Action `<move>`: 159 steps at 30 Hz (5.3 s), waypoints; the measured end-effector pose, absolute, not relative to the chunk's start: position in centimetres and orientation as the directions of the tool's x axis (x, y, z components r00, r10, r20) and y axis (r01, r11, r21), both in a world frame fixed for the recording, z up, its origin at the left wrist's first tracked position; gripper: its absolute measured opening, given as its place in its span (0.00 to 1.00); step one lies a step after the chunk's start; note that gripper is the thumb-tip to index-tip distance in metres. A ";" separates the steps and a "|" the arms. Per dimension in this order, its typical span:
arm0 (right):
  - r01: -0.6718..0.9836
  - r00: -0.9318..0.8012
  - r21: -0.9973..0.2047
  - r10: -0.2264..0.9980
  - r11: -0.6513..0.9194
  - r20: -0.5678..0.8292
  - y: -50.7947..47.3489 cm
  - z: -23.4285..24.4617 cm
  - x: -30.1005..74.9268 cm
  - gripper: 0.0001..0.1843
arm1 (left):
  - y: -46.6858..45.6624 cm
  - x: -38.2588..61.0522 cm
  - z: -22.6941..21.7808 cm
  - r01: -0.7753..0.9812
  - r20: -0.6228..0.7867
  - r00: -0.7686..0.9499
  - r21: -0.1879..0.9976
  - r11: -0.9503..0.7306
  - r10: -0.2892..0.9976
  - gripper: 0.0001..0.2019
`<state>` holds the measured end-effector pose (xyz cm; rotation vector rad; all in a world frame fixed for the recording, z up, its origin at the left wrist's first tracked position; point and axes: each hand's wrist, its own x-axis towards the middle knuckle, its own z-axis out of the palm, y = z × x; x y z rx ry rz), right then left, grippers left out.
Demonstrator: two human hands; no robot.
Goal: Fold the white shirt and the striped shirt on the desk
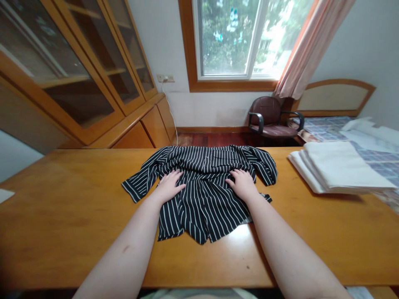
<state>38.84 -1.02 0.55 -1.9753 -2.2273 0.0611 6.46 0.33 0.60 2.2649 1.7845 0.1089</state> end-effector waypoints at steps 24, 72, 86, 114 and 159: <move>0.984 -0.026 -0.172 0.995 0.042 0.094 -0.9 0.3 39.0 0.26 | -0.4 7.7 0.4 0.984 -0.136 0.122 0.150 -0.101 0.983 0.32; 0.958 -0.218 -0.189 0.976 0.215 0.005 -9.0 -0.9 43.7 0.36 | -9.7 5.8 0.3 0.938 -0.048 0.314 0.170 -0.302 0.948 0.31; 0.903 -0.324 -0.335 0.939 0.271 -0.113 -14.5 2.5 44.1 0.39 | -13.8 0.6 2.1 0.749 -0.170 0.648 0.315 -0.582 0.742 0.49; 0.940 -0.008 -0.332 0.968 -0.078 -0.249 -14.1 3.1 43.8 0.17 | -13.8 0.8 4.1 0.777 -0.202 0.556 0.471 -0.418 0.806 0.10; 0.984 -0.031 -0.176 0.947 -0.028 -0.320 -15.2 5.5 41.5 0.25 | -15.7 3.9 6.6 0.938 -0.622 0.249 0.345 -0.025 0.742 0.18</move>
